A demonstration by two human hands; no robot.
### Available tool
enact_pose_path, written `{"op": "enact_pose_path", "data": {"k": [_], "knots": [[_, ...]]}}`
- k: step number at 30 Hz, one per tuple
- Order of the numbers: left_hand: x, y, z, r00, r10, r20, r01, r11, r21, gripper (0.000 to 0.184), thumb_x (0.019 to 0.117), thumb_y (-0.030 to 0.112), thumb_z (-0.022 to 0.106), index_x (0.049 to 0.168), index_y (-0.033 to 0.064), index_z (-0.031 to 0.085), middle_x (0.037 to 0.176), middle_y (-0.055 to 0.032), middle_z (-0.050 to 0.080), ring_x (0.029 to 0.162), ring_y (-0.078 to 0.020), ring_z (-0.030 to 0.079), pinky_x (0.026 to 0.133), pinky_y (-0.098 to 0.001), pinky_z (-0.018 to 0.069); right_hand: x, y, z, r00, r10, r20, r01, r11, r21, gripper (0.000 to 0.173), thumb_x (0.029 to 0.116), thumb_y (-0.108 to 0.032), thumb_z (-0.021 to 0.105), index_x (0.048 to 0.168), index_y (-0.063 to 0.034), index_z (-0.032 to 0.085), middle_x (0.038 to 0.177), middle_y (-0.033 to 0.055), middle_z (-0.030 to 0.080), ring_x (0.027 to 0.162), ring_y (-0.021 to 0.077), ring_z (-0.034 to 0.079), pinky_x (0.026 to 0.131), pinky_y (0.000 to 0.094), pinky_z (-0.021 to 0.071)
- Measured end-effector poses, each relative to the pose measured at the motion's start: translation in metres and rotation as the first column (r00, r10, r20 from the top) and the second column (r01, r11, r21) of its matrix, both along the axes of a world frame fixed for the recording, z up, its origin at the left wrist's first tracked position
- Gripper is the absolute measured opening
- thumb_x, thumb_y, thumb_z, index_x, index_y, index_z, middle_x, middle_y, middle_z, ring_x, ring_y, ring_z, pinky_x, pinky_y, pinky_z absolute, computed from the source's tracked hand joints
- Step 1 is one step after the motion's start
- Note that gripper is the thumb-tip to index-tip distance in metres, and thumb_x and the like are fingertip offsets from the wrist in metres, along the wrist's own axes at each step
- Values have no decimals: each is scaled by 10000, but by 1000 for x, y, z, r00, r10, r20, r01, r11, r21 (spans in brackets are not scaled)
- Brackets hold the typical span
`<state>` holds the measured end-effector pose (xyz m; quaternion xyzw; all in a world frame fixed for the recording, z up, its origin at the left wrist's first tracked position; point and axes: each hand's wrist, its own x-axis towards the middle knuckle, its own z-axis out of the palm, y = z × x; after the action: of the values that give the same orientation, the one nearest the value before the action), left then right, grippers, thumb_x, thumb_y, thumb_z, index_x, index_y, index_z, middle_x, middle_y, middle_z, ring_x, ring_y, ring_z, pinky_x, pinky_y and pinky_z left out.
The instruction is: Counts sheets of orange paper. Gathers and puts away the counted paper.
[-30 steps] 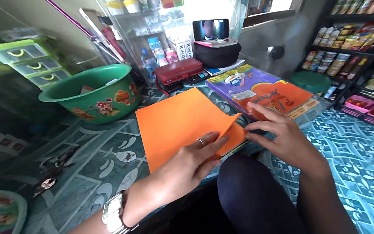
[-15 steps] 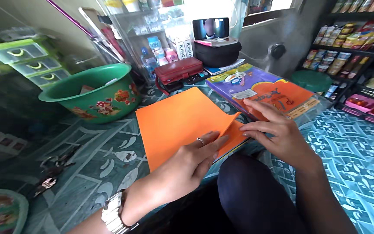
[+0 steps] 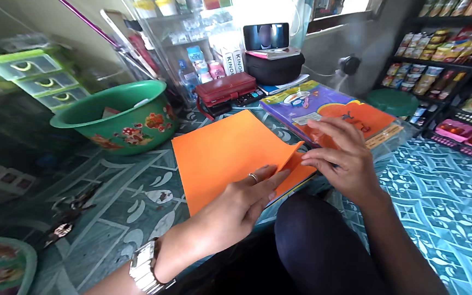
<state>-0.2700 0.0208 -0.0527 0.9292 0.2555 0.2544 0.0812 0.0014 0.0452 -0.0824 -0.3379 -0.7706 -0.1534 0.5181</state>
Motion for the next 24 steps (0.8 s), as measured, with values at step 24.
{"op": "enact_pose_path", "data": {"k": [24], "knots": [[1, 0, -3, 1000, 13, -10, -13, 999, 46, 442, 1043, 141, 458, 1469, 99, 566, 1317, -142, 671, 1152, -151, 671, 946, -225, 526, 1, -2, 0, 997, -58, -44, 58, 998, -17, 196, 965, -271, 699, 959, -99, 794, 1314, 128, 676, 1308, 314, 558, 1080, 497, 417]]}}
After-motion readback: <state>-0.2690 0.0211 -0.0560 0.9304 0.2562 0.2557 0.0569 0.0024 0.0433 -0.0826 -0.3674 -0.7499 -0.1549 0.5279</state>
